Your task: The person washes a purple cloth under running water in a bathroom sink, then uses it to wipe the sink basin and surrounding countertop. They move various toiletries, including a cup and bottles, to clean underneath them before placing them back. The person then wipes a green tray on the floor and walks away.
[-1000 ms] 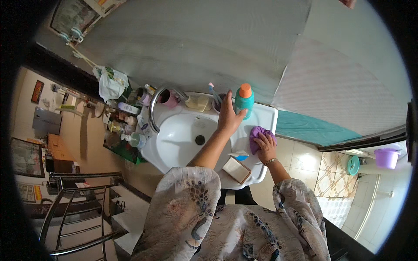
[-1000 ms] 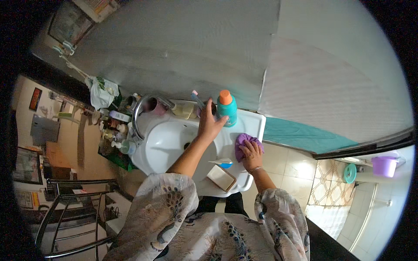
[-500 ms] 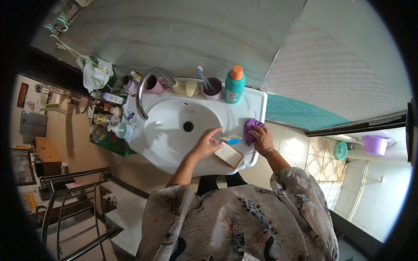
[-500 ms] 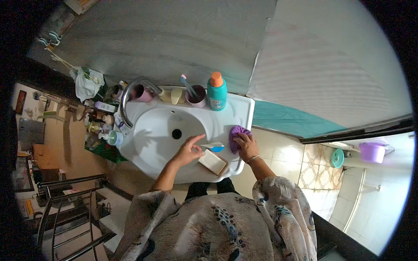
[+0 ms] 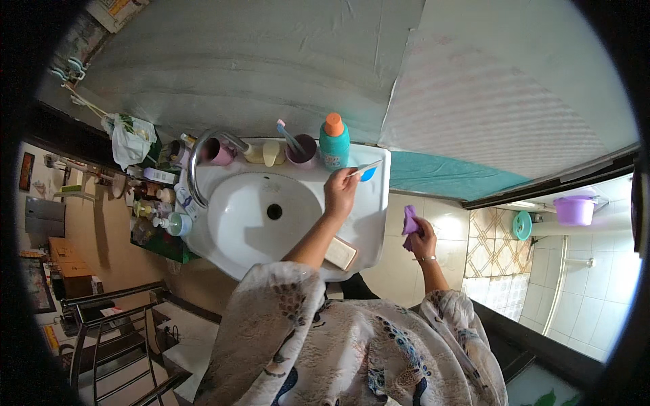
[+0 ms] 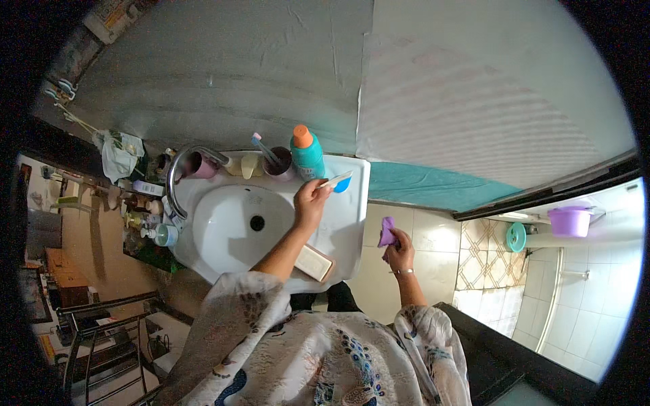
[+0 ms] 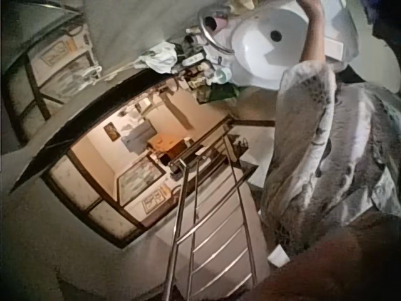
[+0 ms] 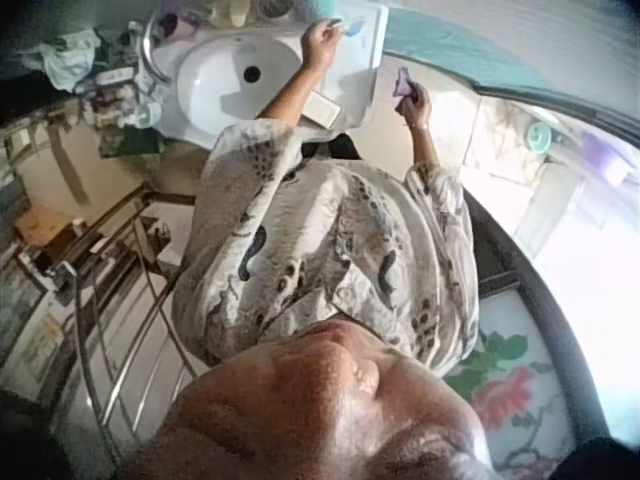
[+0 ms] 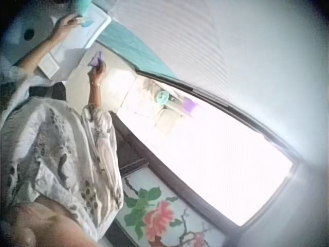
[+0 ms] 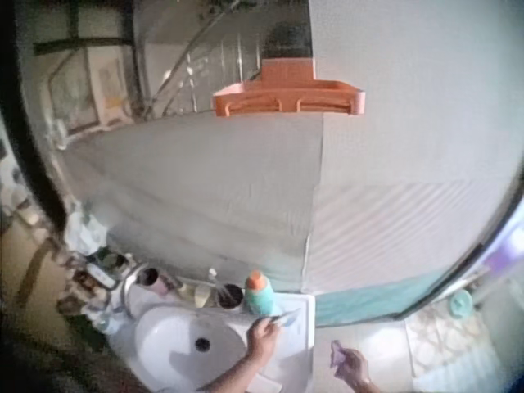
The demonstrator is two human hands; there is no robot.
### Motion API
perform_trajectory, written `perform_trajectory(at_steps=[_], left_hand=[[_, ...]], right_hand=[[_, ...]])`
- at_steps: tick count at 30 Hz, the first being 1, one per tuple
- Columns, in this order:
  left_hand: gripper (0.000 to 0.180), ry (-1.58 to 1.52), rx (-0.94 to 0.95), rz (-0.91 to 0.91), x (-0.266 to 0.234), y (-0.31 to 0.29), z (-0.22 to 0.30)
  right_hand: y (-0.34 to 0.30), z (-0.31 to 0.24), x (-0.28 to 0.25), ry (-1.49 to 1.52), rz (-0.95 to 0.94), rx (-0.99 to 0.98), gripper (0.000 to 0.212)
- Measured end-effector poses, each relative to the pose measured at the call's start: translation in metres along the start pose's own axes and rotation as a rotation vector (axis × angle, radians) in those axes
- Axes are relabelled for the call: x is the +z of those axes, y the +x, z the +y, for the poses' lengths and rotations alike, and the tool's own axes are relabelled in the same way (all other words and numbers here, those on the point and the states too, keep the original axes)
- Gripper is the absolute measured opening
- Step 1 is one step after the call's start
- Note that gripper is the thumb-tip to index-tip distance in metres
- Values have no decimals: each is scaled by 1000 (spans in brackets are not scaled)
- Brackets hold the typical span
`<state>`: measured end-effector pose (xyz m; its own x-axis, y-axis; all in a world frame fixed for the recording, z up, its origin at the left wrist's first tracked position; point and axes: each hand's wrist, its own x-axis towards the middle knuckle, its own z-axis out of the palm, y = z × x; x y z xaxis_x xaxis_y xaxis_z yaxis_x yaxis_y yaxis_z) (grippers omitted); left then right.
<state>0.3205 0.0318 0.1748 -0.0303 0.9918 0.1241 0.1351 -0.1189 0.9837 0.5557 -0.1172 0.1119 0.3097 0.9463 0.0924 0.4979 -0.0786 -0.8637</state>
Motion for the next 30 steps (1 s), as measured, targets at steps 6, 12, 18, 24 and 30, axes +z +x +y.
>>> perform_trajectory(at_steps=[6,12,18,24,30], left_hand=[[18,161,52,133,51,35,-14],[28,157,-37,47,50,44,-22],[41,191,127,-152,-16,-1,-29],[89,848,83,-941,-105,-84,15],[100,1126,289,-989,-94,-116,-7]], right_hand=[[-32,35,-16,82,52,168,44],[-38,23,-26,113,53,231,43],[-19,2,-18,186,-2,216,39],[-4,22,1,200,38,100,43],[12,-7,11,171,-15,58,44]])
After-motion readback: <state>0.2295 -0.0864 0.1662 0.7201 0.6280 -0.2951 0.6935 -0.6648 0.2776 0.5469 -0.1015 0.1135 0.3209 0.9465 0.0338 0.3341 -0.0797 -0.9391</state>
